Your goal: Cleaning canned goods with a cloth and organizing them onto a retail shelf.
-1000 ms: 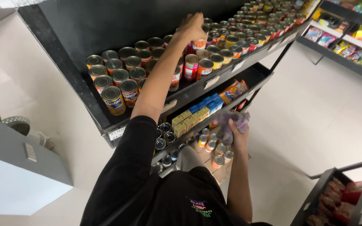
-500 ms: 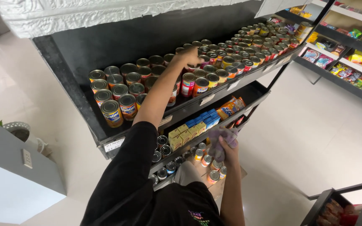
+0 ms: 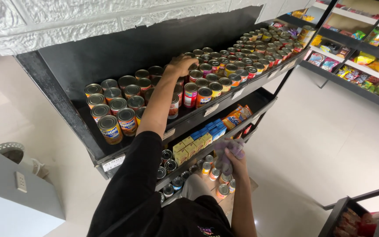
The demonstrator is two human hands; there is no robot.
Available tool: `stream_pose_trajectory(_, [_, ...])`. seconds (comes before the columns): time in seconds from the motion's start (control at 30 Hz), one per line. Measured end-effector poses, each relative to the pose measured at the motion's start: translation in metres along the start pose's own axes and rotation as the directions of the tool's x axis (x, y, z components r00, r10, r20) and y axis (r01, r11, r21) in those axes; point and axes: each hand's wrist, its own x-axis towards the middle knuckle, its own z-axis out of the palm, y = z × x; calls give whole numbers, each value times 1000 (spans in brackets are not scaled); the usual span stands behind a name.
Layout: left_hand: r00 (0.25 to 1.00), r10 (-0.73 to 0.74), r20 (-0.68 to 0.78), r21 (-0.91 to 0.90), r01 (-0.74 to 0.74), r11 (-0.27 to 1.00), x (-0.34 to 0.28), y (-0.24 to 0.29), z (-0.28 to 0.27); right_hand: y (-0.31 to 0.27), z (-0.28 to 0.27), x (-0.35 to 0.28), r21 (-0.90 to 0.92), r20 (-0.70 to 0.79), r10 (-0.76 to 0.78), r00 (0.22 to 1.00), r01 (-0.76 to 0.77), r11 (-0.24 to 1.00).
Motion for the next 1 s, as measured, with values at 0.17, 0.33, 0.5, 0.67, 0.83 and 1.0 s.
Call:
stream_pose_trajectory(0.17, [981, -32, -194, -242, -16, 970, -10, -21, -12, 6, 0, 1, -2, 36, 34, 999, -34, 999])
stream_pose_trajectory(0.33, [784, -58, -618, -528, -358, 770, -94, 24, -80, 3, -6, 9, 135, 49, 50, 998, -56, 989])
stream_pose_trajectory(0.5, [754, -489, -438, -861, -509, -13, -228, 106, -97, -110, 58, -47, 318, 179, -112, 977, 50, 947])
stream_pose_trajectory(0.67, [882, -440, 170, -590, -267, -762, -366, 209, -65, -160, 109, -93, -365, 251, -668, 700, 708, 604])
stream_pose_trajectory(0.83, [876, -483, -9, -997, -47, -67, -463, 224, -16, -162, 185, -110, -313, 505, -665, 550, 835, 453])
stream_pose_trajectory(1.0, [873, -431, -229, -973, -212, 89, -519, 229, -41, -170, 215, -135, -402, 43, -640, 767, 600, 691])
